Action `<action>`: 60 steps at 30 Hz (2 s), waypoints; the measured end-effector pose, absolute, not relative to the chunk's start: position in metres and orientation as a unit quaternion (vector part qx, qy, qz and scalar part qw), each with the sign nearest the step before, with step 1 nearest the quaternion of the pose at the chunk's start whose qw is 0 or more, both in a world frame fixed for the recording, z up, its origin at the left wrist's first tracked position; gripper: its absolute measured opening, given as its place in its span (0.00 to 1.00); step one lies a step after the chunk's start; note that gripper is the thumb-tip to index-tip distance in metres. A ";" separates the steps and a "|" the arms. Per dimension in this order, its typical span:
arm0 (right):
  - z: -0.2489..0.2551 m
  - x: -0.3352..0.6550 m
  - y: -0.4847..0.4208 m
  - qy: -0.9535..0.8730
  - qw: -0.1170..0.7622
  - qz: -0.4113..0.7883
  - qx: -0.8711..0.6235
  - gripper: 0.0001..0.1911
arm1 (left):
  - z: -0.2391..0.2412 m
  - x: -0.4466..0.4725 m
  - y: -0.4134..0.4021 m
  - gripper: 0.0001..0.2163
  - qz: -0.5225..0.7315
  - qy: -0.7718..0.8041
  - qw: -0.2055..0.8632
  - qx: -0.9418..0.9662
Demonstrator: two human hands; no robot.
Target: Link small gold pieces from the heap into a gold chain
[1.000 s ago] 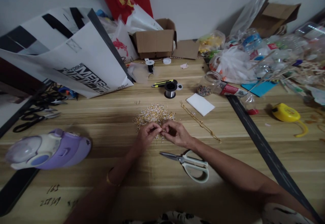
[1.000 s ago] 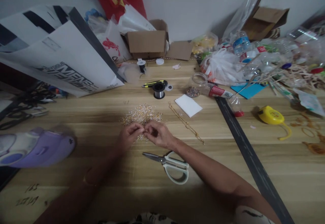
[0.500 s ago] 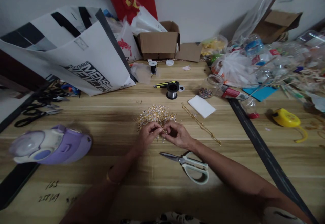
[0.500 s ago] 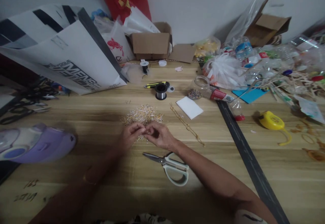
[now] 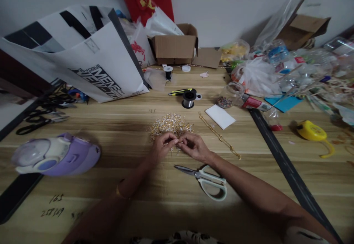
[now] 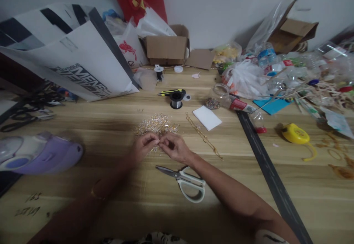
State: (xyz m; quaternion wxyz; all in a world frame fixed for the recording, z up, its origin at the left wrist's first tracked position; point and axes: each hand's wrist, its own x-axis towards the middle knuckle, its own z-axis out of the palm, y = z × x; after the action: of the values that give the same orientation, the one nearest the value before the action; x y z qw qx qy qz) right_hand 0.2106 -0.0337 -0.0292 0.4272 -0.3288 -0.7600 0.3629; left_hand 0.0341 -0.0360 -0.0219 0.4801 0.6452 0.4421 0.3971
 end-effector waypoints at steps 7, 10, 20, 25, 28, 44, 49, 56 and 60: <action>-0.032 0.210 -0.032 -0.772 0.424 0.348 -0.320 0.03 | -0.018 0.035 -0.037 0.07 0.412 0.435 0.447 0.664; -0.034 0.210 -0.033 -0.769 0.425 0.348 -0.327 0.03 | -0.018 0.035 -0.037 0.08 0.411 0.440 0.438 0.668; -0.033 0.211 -0.037 -0.745 0.426 0.383 -0.343 0.08 | -0.020 0.035 -0.037 0.08 0.404 0.459 0.438 0.659; -0.033 0.210 -0.036 -0.726 0.421 0.413 -0.352 0.08 | -0.018 0.037 -0.038 0.08 0.416 0.441 0.409 0.682; -0.037 0.210 -0.036 -0.713 0.413 0.438 -0.360 0.07 | -0.014 0.039 -0.038 0.07 0.428 0.435 0.395 0.687; -0.032 0.211 -0.033 -0.784 0.406 0.331 -0.333 0.03 | -0.016 0.038 -0.040 0.07 0.434 0.426 0.325 0.724; -0.032 0.211 -0.033 -0.781 0.406 0.338 -0.334 0.02 | -0.013 0.037 -0.039 0.06 0.445 0.426 0.348 0.707; -0.032 0.211 -0.035 -0.754 0.408 0.380 -0.346 0.04 | -0.012 0.038 -0.038 0.06 0.448 0.425 0.345 0.707; -0.033 0.211 -0.037 -0.736 0.412 0.410 -0.348 0.04 | -0.011 0.039 -0.039 0.06 0.441 0.425 0.343 0.712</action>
State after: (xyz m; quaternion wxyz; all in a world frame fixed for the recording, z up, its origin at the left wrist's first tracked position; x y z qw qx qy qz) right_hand 0.2105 -0.0368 -0.0330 0.4120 -0.3476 -0.7359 0.4097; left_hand 0.0387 -0.0388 -0.0115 0.3429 0.7122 0.4249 0.4412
